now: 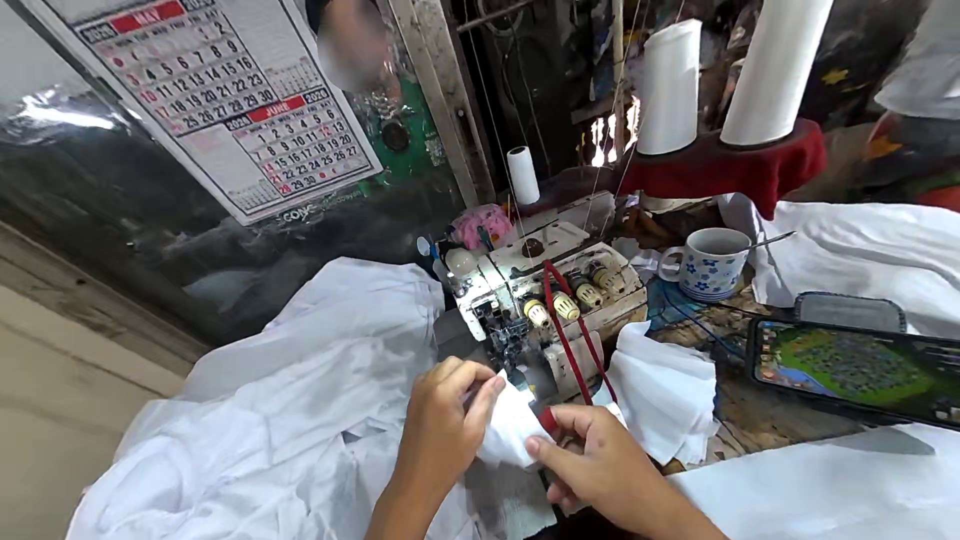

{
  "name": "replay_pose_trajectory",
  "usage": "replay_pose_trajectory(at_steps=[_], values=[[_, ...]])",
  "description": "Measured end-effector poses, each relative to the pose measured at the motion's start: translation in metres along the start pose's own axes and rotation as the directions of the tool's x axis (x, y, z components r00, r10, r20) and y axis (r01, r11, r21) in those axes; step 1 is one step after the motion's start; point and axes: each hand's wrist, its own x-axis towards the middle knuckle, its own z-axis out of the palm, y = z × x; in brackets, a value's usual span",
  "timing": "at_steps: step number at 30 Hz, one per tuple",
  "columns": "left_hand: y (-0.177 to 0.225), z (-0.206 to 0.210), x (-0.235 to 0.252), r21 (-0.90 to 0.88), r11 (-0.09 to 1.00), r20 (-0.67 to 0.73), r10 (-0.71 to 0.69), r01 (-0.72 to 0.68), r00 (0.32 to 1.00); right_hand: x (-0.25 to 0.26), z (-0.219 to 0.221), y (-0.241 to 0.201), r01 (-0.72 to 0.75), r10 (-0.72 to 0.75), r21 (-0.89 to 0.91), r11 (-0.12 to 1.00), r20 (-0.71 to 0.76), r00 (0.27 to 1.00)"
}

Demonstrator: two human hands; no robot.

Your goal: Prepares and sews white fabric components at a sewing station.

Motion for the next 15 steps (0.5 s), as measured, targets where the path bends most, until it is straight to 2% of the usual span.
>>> replay_pose_trajectory(at_steps=[5, 10, 15], values=[[0.022, -0.008, -0.012, 0.132, 0.991, -0.054, 0.038, -0.031, 0.998, -0.009, -0.002, 0.005, 0.028, -0.029, 0.044, 0.999, 0.013, 1.000], [0.036, 0.002, -0.032, 0.031, 0.996, -0.065, 0.080, -0.078, 0.995, -0.018, -0.008, 0.003, 0.053, -0.054, 0.068, 0.996, 0.018, 0.998], [0.028, 0.007, -0.030, 0.101, 0.992, -0.078, 0.077, -0.069, 0.994, -0.004, -0.003, 0.004, 0.037, -0.031, 0.085, 0.996, -0.068, 0.997]])
